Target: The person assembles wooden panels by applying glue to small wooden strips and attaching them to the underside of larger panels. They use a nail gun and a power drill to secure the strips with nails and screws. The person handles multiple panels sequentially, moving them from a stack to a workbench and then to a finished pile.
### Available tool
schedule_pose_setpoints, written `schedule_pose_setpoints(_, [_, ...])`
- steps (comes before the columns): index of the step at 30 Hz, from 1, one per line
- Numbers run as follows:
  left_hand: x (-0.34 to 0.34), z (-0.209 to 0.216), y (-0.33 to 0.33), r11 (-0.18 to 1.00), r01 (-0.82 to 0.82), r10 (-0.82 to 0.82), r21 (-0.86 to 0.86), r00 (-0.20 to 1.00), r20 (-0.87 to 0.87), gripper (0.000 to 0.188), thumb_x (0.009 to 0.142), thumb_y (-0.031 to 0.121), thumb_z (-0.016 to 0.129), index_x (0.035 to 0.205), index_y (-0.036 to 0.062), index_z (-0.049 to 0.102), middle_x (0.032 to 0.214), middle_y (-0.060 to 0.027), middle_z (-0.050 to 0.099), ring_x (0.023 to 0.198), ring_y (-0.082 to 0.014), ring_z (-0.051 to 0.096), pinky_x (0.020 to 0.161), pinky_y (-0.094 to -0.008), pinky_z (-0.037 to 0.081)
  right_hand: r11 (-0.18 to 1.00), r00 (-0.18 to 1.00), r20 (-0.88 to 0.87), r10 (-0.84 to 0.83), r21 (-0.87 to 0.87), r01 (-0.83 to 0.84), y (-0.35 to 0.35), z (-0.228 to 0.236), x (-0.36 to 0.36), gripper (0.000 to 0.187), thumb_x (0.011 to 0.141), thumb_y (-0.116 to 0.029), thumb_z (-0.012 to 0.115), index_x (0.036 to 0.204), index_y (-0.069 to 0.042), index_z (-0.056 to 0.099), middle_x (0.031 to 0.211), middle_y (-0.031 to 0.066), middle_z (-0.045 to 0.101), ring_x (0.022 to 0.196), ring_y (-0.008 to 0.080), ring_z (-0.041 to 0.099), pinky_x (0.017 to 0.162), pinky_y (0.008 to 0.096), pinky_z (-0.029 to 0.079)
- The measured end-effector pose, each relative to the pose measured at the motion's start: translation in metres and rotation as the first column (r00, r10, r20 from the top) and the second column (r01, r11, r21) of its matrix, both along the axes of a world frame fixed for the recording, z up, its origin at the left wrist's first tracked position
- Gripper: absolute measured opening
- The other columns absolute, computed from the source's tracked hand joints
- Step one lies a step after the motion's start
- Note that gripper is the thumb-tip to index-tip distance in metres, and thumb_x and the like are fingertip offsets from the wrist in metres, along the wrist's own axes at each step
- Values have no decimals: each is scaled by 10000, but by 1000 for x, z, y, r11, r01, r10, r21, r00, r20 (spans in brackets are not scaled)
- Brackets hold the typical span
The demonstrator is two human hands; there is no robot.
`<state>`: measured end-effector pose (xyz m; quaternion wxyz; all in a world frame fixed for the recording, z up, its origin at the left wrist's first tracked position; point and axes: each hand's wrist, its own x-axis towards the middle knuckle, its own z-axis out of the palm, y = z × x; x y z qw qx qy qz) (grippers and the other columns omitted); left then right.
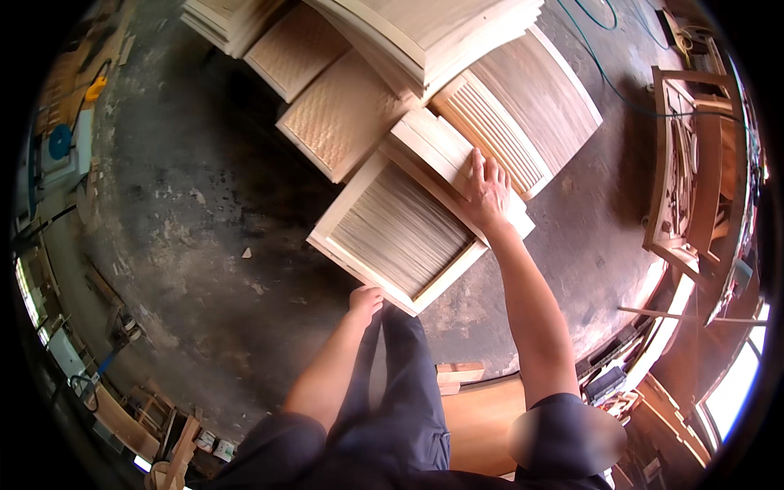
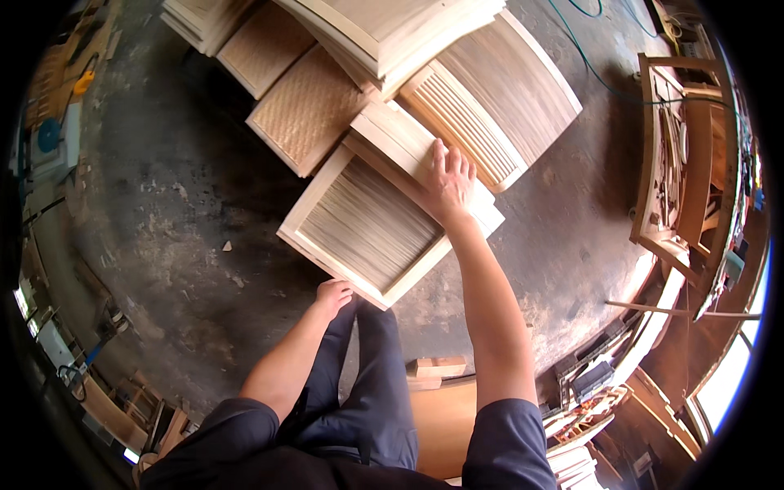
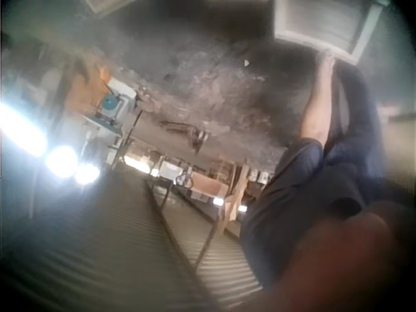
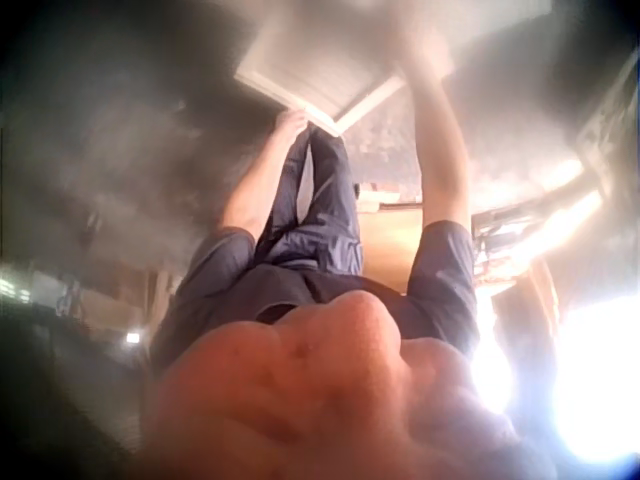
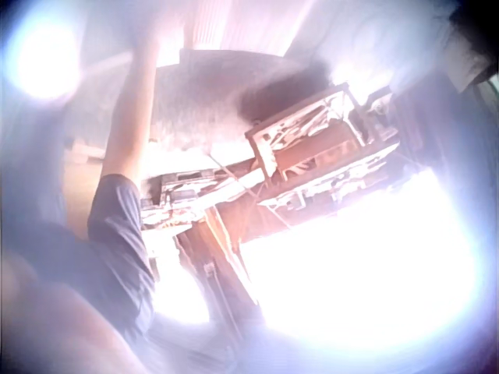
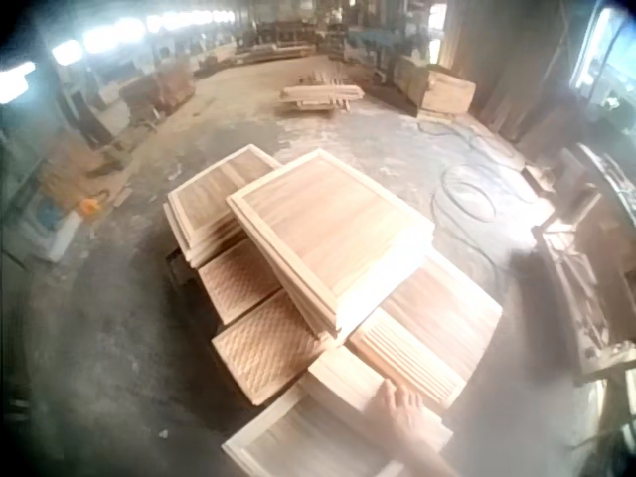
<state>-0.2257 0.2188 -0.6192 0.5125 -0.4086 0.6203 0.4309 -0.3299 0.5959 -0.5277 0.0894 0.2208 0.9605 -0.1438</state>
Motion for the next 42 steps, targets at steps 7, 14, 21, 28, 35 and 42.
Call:
schedule_pose_setpoints(7, [-59,67,-26,881,473,-460,-26,842,-281,243,863,111,715,1076,2,673,967,-112,731,826,-177,719,712,-280,562,984,993,10,-119,-132,119,-6,16,-26,829,737,-390,828,1412,-80,459,1398,171,495,1344,348,432,1121,540,311])
schedule_pose_setpoints(14, [-69,105,-85,992,105,-86,76,972,-220,215,886,86,710,1082,21,651,923,-78,721,810,-164,722,686,-255,559,868,866,334,-372,-204,452,-32,14,-150,911,768,-750,634,1373,-78,529,1363,182,576,1278,337,524,1076,524,366])
schedule_pose_setpoints(21, [-22,114,-175,991,-38,21,-125,991,-135,220,839,66,753,1041,57,668,893,-59,717,795,-160,718,675,-264,562,861,839,383,-387,-174,477,-39,11,-179,764,713,-698,704,1260,-166,671,1318,101,626,1331,279,469,1103,461,325])
schedule_pose_setpoints(28, [-14,159,-170,981,-163,135,-104,962,-238,179,876,98,728,1036,50,662,901,-59,713,792,-172,714,678,-260,551,888,933,204,-297,-301,348,-18,-19,-171,756,689,-578,806,1323,-201,644,1169,100,700,1114,275,640,962,409,490])
schedule_pose_setpoints(35, [76,258,-131,954,-191,93,-232,922,-376,148,917,90,664,1046,20,654,937,-68,703,858,-180,705,717,-268,561,837,960,144,-239,-472,278,-5,-35,-163,648,764,-378,766,1341,-160,569,1188,134,693,1114,308,655,929,432,520])
schedule_pose_setpoints(42, [302,355,-3,806,-420,294,-417,896,-333,187,853,53,685,1026,-16,666,826,-99,684,716,-166,678,632,-298,578,868,949,234,-213,-400,293,32,-51,-57,790,779,-371,744,1467,-172,412,1331,243,545,1230,412,536,1016,504,451])
